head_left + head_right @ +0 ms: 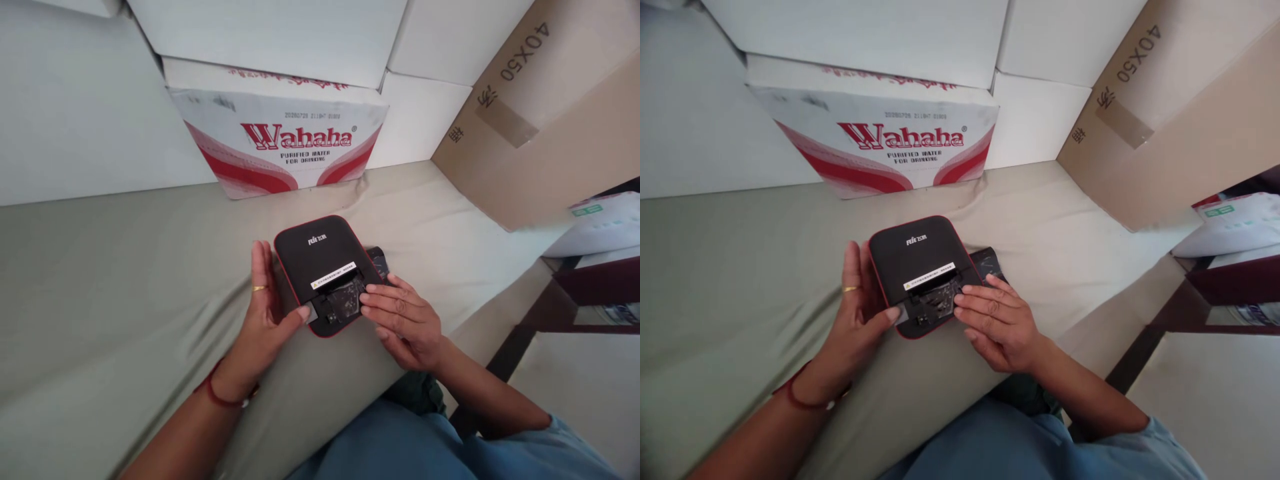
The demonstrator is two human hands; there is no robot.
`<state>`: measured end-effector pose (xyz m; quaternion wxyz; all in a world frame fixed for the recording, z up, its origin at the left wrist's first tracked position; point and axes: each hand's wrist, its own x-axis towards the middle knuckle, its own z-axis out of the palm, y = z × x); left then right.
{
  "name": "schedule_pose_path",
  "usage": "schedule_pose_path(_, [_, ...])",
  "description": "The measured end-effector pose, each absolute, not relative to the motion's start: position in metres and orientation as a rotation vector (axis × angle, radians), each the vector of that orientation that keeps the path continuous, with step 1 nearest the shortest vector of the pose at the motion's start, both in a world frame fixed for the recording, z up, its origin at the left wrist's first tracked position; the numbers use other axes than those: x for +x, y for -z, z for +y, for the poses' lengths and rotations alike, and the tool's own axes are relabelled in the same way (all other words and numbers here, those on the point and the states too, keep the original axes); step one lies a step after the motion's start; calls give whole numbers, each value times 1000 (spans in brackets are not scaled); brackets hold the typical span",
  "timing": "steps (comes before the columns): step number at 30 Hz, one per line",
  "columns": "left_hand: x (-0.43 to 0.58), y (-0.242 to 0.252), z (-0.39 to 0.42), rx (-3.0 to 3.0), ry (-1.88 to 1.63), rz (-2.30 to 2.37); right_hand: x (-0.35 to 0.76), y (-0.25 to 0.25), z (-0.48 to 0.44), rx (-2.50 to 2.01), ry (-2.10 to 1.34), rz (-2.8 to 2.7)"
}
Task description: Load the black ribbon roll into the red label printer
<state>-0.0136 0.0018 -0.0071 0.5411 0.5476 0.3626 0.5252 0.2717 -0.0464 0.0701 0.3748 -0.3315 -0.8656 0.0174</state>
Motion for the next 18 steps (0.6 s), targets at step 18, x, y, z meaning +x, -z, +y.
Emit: schedule_pose_path(18, [-6,12,9,1358,-1234,897,229,-136,68,-1351,-401,-2486])
